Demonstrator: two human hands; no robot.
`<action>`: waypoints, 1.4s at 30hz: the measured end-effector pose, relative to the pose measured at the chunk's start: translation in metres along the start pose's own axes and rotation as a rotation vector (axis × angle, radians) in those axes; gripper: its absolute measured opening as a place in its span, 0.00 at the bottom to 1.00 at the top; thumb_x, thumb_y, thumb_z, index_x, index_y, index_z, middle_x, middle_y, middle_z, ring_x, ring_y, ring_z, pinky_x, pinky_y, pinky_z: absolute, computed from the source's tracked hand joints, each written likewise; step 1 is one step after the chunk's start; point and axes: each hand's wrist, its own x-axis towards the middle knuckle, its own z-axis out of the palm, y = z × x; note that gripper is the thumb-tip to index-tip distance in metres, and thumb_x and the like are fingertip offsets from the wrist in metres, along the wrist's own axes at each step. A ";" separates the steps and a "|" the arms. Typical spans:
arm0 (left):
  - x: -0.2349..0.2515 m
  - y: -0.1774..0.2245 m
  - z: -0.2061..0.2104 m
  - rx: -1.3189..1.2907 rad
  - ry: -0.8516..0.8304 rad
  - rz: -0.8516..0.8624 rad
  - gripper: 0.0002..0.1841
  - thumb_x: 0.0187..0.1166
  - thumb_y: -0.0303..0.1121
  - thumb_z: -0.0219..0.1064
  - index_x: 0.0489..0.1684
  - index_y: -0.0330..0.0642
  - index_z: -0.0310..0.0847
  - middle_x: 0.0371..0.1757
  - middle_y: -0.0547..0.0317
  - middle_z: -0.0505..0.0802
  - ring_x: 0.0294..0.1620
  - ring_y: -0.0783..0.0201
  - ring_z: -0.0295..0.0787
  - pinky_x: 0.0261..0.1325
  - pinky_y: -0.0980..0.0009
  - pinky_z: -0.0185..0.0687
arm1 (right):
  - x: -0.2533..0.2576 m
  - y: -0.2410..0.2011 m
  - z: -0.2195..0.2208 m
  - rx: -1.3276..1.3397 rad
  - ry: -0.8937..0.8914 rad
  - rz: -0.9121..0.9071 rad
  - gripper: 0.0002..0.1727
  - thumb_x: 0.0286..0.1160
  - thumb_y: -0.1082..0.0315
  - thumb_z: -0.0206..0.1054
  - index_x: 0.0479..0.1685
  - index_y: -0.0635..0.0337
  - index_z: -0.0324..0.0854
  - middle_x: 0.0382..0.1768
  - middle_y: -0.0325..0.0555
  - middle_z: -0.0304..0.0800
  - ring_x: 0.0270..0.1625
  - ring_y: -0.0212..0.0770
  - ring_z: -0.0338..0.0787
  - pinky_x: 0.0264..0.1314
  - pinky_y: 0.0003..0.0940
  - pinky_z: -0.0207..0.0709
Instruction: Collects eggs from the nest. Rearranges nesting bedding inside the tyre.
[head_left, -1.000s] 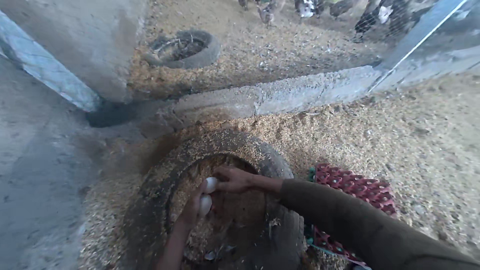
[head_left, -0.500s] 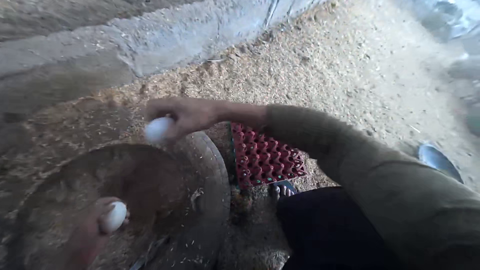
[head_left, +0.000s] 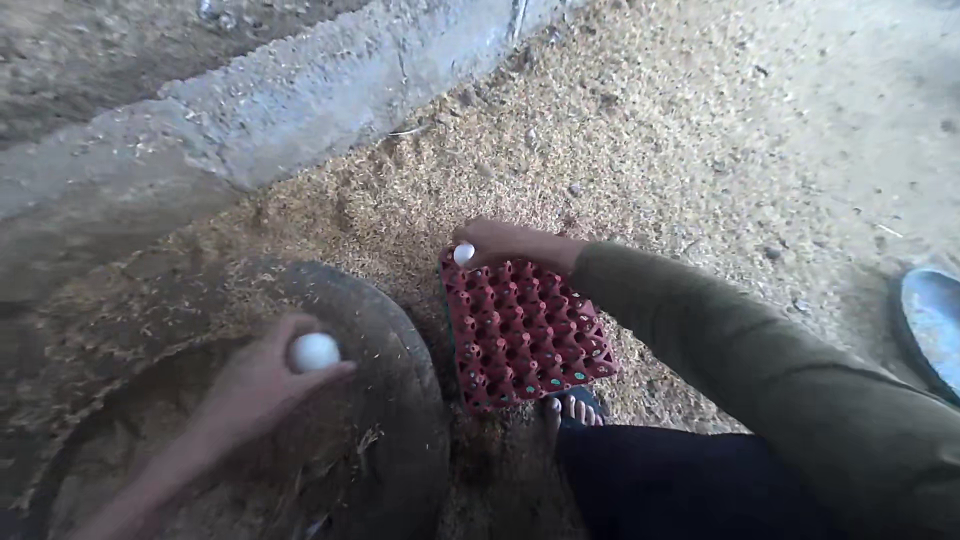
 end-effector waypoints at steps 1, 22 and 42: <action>0.015 0.018 0.004 0.018 0.025 0.051 0.36 0.66 0.46 0.83 0.71 0.35 0.75 0.59 0.31 0.87 0.59 0.34 0.86 0.62 0.32 0.76 | 0.000 0.000 -0.004 0.015 0.003 0.000 0.31 0.72 0.58 0.79 0.70 0.68 0.79 0.59 0.69 0.87 0.64 0.67 0.86 0.70 0.67 0.75; 0.175 0.106 0.135 0.432 0.270 0.830 0.29 0.87 0.58 0.53 0.76 0.50 0.79 0.73 0.38 0.83 0.78 0.39 0.75 0.79 0.41 0.66 | -0.070 0.073 -0.086 0.332 0.540 0.046 0.19 0.90 0.57 0.58 0.66 0.62 0.81 0.50 0.50 0.91 0.43 0.40 0.93 0.52 0.42 0.89; -0.277 -0.195 0.086 0.058 0.601 -0.149 0.21 0.85 0.43 0.57 0.53 0.34 0.87 0.45 0.40 0.92 0.46 0.42 0.92 0.51 0.42 0.87 | 0.168 -0.316 0.212 -0.489 -0.454 -0.464 0.37 0.77 0.55 0.74 0.86 0.52 0.70 0.84 0.69 0.66 0.83 0.72 0.68 0.76 0.70 0.69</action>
